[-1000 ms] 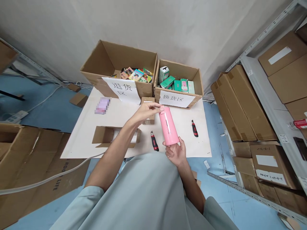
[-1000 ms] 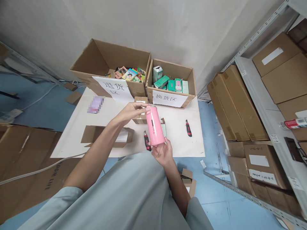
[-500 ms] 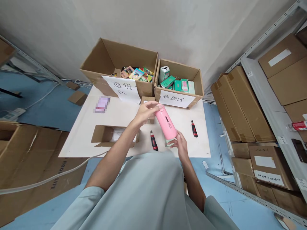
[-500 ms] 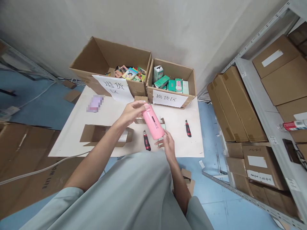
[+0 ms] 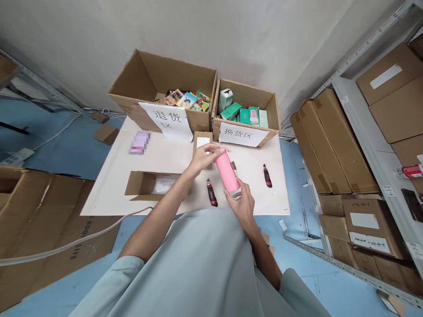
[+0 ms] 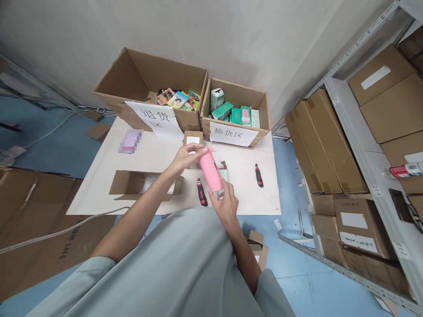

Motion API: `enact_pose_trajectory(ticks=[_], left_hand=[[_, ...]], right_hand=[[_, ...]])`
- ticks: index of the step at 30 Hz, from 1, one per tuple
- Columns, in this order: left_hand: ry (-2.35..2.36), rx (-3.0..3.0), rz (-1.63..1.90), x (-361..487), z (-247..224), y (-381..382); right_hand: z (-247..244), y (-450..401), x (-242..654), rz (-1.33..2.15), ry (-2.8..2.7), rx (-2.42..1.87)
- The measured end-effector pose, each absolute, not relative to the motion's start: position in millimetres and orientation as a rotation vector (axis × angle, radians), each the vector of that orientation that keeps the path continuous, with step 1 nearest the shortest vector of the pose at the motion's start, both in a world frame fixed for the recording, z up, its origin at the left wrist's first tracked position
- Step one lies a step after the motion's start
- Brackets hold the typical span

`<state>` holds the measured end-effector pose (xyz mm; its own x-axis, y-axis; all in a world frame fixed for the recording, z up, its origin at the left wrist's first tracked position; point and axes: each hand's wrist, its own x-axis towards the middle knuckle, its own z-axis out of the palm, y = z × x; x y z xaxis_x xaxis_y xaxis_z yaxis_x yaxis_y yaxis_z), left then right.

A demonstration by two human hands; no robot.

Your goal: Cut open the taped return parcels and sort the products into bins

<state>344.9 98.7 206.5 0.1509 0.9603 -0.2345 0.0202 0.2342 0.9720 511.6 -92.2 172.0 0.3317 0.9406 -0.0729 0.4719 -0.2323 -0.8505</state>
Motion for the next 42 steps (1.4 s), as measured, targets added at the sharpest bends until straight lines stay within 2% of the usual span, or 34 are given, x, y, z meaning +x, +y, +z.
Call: enact_pose_trajectory(ticks=[3,9,14,20,30,37,42], left_hand=[[1.132,1.076,0.924,342.2,213.1,98.9],[0.979,1.136,0.979,336.2,233.6,104.7],[0.952,1.210,0.959,337.5,240.4,107.2],[0.956,1.173,0.943,340.7,240.5,107.2],[0.910,1.047,0.918,344.1,233.5,106.9],[0.846,0.854,0.928,346.3,208.7,96.3],[0.899,0.780,0.838,331.7,184.7,82.7]], right_hand=[[182.1,-88.1,513.8,1.029,-1.000,-1.692],[193.7,-82.7,527.8,1.651,-0.526,-1.083],[194.4,-87.1,522.5,1.886,-0.270,-0.894],[193.3,-86.6,517.9,1.926,-0.161,-0.865],[181.9,-85.9,520.0,1.777,-0.458,-0.958],[167.8,-88.9,517.2,1.657,-0.690,-1.131],[144.0,-88.0,524.4,1.730,-0.741,-1.172]])
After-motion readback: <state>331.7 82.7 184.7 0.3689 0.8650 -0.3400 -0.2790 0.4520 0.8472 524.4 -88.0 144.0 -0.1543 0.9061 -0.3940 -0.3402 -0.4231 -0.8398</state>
